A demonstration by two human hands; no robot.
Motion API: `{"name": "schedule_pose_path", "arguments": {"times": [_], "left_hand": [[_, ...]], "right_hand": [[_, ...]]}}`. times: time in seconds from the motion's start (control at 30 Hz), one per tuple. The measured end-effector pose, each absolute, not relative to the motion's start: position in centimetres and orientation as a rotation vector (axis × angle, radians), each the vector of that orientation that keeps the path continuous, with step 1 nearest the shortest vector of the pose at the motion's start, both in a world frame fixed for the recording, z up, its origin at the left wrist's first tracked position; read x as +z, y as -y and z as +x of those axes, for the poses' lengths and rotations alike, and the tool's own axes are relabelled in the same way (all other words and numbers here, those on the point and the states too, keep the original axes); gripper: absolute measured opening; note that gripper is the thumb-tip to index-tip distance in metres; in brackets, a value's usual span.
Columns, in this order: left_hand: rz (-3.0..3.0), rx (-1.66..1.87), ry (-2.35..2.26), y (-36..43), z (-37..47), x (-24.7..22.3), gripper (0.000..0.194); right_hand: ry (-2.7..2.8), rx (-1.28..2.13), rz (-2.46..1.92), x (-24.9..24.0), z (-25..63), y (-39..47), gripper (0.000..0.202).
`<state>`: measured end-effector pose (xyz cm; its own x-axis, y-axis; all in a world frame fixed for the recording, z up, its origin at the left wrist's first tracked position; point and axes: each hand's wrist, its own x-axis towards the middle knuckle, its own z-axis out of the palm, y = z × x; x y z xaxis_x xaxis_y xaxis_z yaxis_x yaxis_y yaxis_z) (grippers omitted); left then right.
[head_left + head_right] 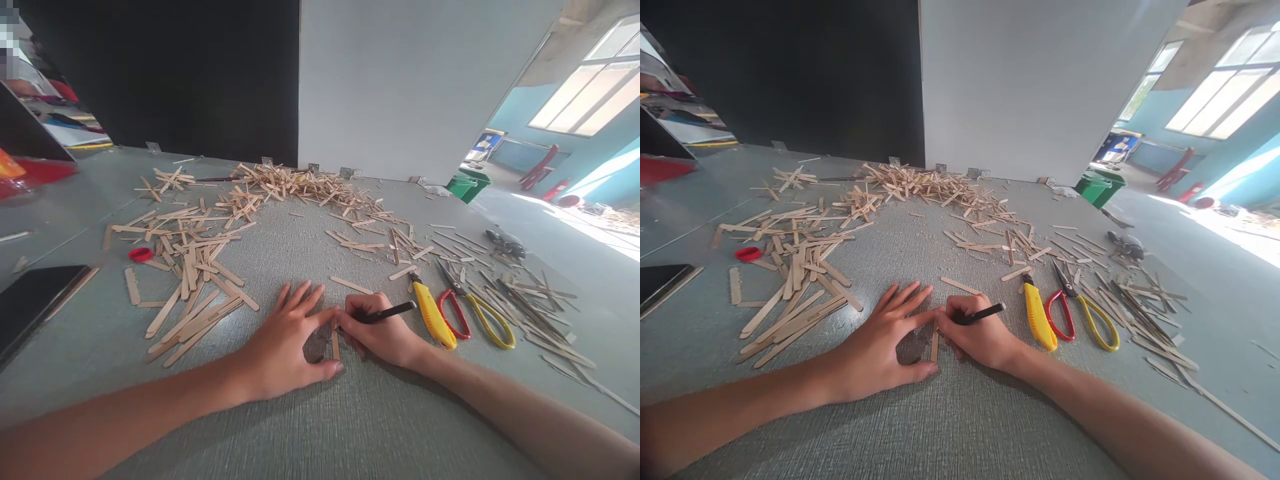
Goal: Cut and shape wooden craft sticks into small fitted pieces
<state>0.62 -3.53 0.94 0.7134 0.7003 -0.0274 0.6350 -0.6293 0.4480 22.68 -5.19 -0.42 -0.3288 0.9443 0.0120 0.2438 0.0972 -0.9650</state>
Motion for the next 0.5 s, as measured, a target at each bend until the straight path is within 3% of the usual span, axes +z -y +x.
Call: {"name": "schedule_pose_path", "arguments": {"times": [0.5], "left_hand": [[2.494,0.141,-1.043,3.41,0.72,1.07,0.086]], "right_hand": [[1.682,1.262,-1.196,-0.61,22.69,5.27,0.038]]}}
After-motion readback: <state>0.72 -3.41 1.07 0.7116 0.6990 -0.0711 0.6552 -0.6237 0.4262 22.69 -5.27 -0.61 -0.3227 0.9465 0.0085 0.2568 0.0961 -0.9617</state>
